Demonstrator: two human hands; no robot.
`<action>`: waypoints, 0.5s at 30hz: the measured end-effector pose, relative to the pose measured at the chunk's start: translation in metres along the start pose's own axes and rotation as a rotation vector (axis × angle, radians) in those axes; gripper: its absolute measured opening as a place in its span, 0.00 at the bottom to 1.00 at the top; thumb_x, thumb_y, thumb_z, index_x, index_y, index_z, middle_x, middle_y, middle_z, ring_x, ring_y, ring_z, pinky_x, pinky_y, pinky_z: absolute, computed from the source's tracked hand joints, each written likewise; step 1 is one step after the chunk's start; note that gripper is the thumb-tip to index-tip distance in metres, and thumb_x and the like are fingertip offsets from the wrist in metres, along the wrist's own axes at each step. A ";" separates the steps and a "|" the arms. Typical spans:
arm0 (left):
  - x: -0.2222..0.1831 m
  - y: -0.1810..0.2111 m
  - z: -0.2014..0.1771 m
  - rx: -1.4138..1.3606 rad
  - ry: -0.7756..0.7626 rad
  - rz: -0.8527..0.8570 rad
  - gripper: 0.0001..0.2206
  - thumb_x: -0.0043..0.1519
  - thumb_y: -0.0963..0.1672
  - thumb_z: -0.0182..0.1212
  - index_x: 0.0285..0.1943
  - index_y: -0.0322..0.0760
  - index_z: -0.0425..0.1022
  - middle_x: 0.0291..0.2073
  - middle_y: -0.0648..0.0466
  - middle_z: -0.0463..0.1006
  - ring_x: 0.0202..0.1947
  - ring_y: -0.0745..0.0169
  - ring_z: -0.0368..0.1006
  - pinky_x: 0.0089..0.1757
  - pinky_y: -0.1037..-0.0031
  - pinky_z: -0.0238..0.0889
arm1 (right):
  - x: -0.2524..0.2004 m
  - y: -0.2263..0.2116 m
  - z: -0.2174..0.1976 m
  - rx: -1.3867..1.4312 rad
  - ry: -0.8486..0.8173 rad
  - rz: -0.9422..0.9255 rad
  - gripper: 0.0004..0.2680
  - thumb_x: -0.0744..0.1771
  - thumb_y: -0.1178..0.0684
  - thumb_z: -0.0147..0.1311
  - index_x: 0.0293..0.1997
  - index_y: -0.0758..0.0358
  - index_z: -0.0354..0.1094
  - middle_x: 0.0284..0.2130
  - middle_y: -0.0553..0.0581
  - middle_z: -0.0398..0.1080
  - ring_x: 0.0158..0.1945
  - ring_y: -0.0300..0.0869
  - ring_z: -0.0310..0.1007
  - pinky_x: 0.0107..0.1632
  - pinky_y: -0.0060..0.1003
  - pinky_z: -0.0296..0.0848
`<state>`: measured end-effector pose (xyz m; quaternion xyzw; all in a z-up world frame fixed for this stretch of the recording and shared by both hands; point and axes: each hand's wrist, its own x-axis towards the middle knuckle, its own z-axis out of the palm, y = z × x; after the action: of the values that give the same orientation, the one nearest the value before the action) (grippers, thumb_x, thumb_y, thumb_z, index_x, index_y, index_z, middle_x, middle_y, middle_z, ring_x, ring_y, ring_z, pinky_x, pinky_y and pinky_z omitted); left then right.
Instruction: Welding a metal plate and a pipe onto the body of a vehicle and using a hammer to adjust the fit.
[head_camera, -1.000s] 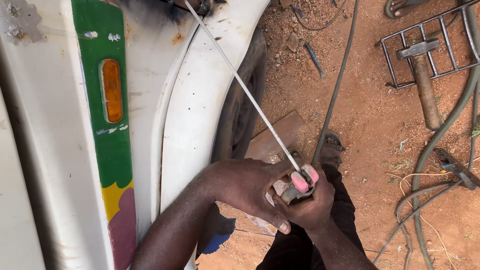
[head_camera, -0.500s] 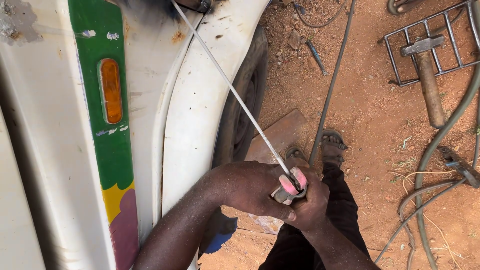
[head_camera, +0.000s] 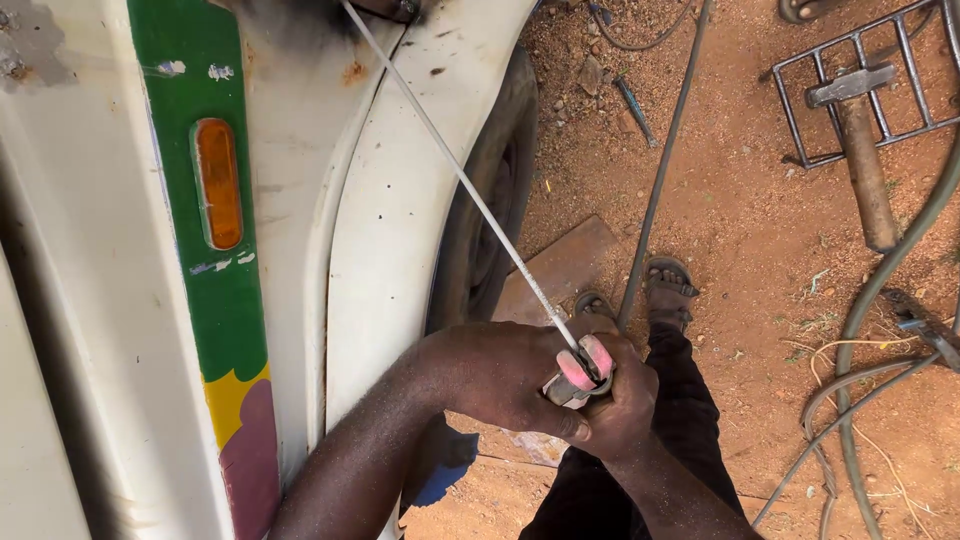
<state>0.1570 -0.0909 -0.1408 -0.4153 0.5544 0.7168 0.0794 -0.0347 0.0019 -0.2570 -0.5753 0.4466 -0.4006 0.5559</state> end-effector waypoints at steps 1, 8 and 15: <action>0.001 0.001 0.000 0.000 0.000 0.000 0.28 0.58 0.56 0.66 0.65 0.44 0.70 0.53 0.50 0.82 0.54 0.52 0.79 0.52 0.64 0.72 | -0.002 0.002 0.000 0.000 0.000 0.000 0.25 0.62 0.43 0.70 0.54 0.71 0.62 0.44 0.61 0.76 0.47 0.42 0.82 0.49 0.37 0.82; 0.002 0.012 -0.004 -0.002 -0.030 -0.129 0.33 0.55 0.57 0.65 0.68 0.46 0.66 0.52 0.49 0.81 0.53 0.51 0.79 0.51 0.62 0.71 | 0.002 0.001 0.000 0.038 -0.017 -0.024 0.24 0.63 0.42 0.69 0.55 0.69 0.62 0.46 0.62 0.75 0.48 0.42 0.82 0.50 0.37 0.84; 0.002 0.006 -0.003 0.064 -0.068 -0.185 0.34 0.56 0.60 0.63 0.69 0.46 0.66 0.51 0.48 0.82 0.53 0.50 0.79 0.50 0.60 0.72 | 0.002 0.004 0.001 0.018 -0.015 -0.051 0.23 0.64 0.43 0.68 0.55 0.71 0.61 0.43 0.61 0.74 0.47 0.43 0.82 0.47 0.37 0.85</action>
<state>0.1531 -0.0966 -0.1378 -0.4375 0.5333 0.7020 0.1773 -0.0330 0.0002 -0.2608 -0.5844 0.4242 -0.4143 0.5540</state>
